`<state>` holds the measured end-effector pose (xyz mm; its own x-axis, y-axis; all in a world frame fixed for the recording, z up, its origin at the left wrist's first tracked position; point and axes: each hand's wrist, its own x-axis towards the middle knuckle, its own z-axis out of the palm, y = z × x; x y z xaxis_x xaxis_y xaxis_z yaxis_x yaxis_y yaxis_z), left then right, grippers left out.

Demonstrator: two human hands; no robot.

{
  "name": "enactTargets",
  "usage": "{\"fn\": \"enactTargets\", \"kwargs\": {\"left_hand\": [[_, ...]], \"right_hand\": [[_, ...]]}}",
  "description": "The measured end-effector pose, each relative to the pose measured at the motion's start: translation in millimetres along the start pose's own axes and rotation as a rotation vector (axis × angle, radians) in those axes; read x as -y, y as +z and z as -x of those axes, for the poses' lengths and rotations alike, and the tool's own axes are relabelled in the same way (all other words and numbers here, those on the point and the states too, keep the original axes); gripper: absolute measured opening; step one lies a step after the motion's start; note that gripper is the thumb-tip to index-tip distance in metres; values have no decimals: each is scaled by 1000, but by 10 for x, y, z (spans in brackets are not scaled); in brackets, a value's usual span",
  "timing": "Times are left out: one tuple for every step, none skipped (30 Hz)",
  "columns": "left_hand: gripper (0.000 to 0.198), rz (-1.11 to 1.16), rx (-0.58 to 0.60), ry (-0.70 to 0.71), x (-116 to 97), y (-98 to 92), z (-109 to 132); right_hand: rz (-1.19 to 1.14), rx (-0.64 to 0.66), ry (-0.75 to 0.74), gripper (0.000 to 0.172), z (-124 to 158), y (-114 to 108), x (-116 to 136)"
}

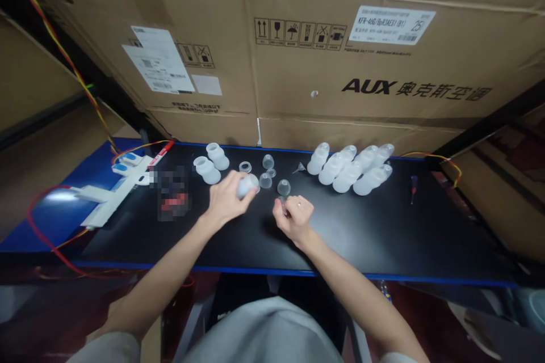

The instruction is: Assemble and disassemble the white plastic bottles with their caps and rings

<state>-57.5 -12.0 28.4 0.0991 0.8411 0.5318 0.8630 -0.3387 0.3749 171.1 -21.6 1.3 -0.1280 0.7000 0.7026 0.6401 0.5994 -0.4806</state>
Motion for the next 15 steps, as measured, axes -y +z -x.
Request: {"fn": "enactTargets", "kwargs": {"left_hand": [[38,16,-51,-46,94,-32,-41],[41,26,-101,-90,183,-67,-79],[41,25,-148,-133,263,-102,-110],[40,11,-186,-175,332,-134,-133],[39,-10,-211,-207,389,-160,-147],[38,-27,-217,-220,435,-180,-154],[38,-31,-206,-205,470,-191,-152],[38,-17,-181,-168,494,-196,-145],[38,14,-149,-112,507,-195,-133],[38,56,-115,-48,508,-190,-120],[39,98,-85,11,495,-182,-108],[39,136,-58,60,468,-171,-97],[38,165,-34,100,428,-159,-89],[35,186,-8,136,376,-146,-82],[32,200,19,174,316,-131,-76]], "right_hand": [[21,49,29,49,0,19,-3],[41,123,66,45,-3,39,-5],[62,212,101,40,-8,58,-6],[87,307,131,35,-13,77,-7],[115,396,154,30,-19,93,-7],[142,470,170,25,-25,106,-7],[164,524,183,22,-30,115,-5],[179,555,197,23,-35,122,-4],[183,566,213,27,-39,126,-4],[179,563,232,34,-41,127,-4],[165,551,250,40,-42,126,-6],[145,532,266,43,-41,123,-10],[118,507,281,42,-38,117,-14],[84,476,295,38,-34,109,-18],[38,444,306,35,-30,99,-22]]}}
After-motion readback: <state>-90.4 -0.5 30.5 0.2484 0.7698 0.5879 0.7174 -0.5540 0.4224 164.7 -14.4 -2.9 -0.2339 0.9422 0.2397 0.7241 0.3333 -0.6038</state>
